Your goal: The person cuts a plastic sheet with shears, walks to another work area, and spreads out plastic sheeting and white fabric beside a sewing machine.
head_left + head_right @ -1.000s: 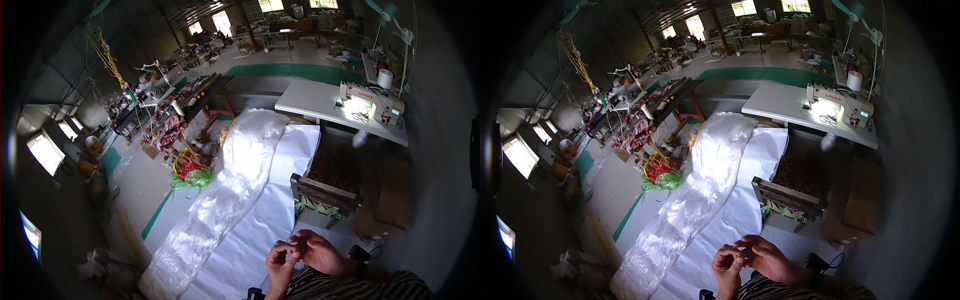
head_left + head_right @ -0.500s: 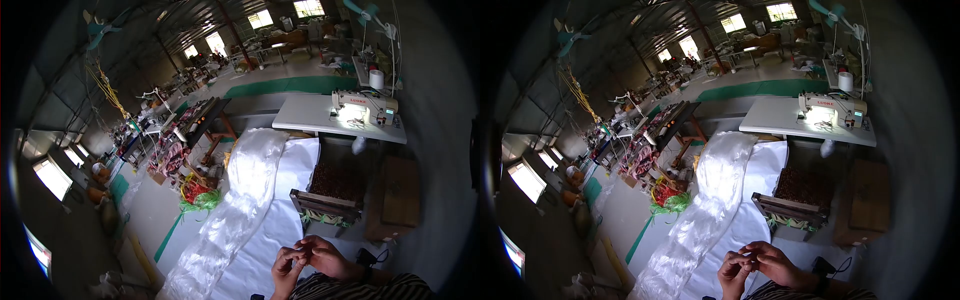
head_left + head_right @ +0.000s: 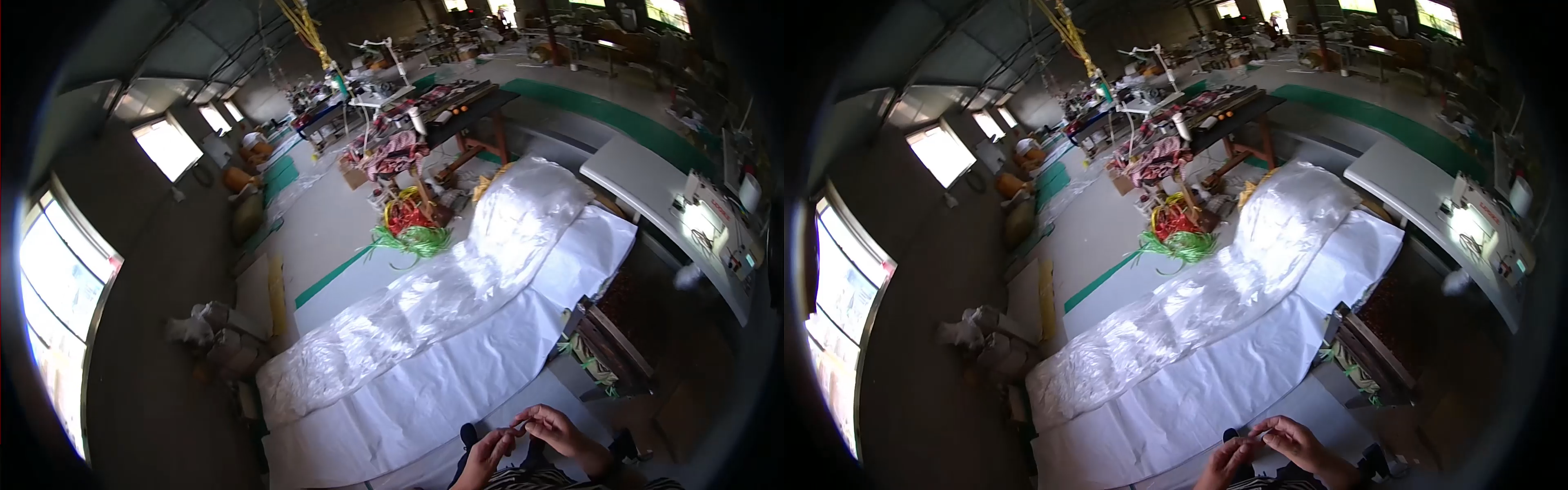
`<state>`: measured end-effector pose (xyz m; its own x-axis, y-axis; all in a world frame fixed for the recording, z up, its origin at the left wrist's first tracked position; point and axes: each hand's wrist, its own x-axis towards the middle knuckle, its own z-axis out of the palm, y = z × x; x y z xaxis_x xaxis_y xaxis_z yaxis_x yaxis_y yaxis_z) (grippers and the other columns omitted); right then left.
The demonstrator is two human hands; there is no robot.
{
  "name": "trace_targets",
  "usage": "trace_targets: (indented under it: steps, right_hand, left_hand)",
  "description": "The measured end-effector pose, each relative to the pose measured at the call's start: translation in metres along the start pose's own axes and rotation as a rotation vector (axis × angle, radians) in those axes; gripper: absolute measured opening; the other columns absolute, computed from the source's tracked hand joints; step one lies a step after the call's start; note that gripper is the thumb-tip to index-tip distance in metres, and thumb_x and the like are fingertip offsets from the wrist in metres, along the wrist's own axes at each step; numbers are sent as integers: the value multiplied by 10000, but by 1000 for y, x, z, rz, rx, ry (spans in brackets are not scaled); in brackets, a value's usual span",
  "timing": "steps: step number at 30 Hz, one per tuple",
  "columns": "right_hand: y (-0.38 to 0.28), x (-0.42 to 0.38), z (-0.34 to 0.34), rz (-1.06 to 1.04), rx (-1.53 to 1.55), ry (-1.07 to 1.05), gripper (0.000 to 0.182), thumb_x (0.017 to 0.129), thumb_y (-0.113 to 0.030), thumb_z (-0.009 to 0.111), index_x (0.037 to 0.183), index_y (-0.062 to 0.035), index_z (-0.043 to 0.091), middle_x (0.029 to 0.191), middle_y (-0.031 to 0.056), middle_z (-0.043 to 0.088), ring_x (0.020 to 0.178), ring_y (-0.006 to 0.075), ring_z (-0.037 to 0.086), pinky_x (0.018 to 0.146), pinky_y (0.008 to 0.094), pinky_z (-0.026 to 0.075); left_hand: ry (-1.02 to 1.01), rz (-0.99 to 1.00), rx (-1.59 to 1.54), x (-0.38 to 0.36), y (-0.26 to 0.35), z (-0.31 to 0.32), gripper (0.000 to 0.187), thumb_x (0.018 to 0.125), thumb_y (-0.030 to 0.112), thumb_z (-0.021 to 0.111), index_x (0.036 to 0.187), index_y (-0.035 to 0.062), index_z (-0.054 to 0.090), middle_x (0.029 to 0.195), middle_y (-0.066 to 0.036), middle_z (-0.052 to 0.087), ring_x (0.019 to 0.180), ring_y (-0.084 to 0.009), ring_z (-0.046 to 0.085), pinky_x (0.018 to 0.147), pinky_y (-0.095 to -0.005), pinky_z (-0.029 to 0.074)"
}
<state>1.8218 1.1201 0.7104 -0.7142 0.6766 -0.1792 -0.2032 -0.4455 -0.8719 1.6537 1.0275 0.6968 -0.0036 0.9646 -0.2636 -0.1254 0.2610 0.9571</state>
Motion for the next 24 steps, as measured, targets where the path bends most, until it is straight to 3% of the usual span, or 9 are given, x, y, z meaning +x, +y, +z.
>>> trace_targets:
  steps: [1, 8, 10, 12, 14, 16, 18, 20, 24]
  right_hand:
    - [8, 17, 5, 39, -134, -88, 261, 958, -155, 499, 1182, -21, 514, 1123, 66, 582, 1003, 123, 556, 876, 279, 448]
    - [43, 145, 107, 92, -1048, -555, 364, 924, -313, 523, 1209, -87, 513, 1135, 137, 582, 1009, 300, 587, 839, 357, 467]
    - [61, 184, 138, 188, -1160, -706, 401, 925, -356, 485, 1221, -87, 506, 1150, 134, 580, 1049, 309, 565, 875, 377, 449]
    - [85, 208, 156, 204, -1255, -763, 412, 922, -366, 478, 1223, -87, 505, 1156, 140, 577, 1060, 309, 559, 885, 381, 443]
    - [85, 272, 207, 249, -1363, -775, 434, 908, -376, 484, 1228, -83, 503, 1168, 162, 570, 1069, 315, 553, 897, 389, 440]
    - [73, 306, 233, 251, -1406, -751, 441, 903, -377, 488, 1231, -82, 502, 1164, 175, 571, 1066, 319, 557, 895, 393, 445]
    - [75, 342, 246, 287, -1475, -738, 445, 901, -376, 489, 1234, -82, 502, 1148, 169, 582, 1049, 321, 568, 887, 400, 453]
    - [87, 378, 242, 281, -1507, -714, 444, 900, -375, 490, 1238, -87, 502, 1130, 168, 592, 1035, 325, 576, 881, 406, 458]
    - [95, 463, 244, 384, -1429, -690, 494, 871, -411, 531, 1247, -93, 500, 1181, 174, 581, 1058, 300, 580, 891, 376, 461]
  left_hand:
    - [112, -26, -130, -13, -4, -11, 124, 912, 41, 553, 1031, 18, 579, 872, -30, 547, 803, -117, 536, 733, -254, 458]
    - [143, 241, 654, -36, -19, -163, 304, 884, 105, 566, 1168, 3, 540, 915, -181, 622, 810, -275, 614, 678, -350, 490]
    - [222, 148, 616, -41, -36, -208, 292, 842, 136, 590, 1111, 25, 569, 904, -223, 611, 822, -308, 617, 675, -379, 489]
    - [139, -197, 1201, -41, -78, -257, 198, 841, 159, 575, 1009, 55, 593, 820, -181, 610, 760, -287, 618, 636, -398, 483]
    - [411, -5, 854, -51, -57, -332, 151, 821, 170, 568, 941, 87, 603, 751, -145, 603, 686, -278, 614, 584, -415, 478]
    - [240, 177, 1358, -40, -28, -380, 194, 800, 162, 584, 975, 88, 618, 759, -126, 623, 677, -280, 625, 570, -406, 489]
    - [324, -158, 992, -13, 7, -422, 273, 803, 242, 613, 1039, 105, 616, 969, -140, 639, 829, -275, 635, 666, -354, 508]
    - [259, 46, 905, 24, 20, -471, 284, 927, 248, 515, 1120, 46, 567, 927, -120, 633, 823, -282, 629, 700, -361, 497]
    - [192, 201, 830, 109, 34, -552, 300, 894, 189, 554, 1166, 63, 547, 1004, -144, 638, 877, -325, 633, 755, -387, 515]
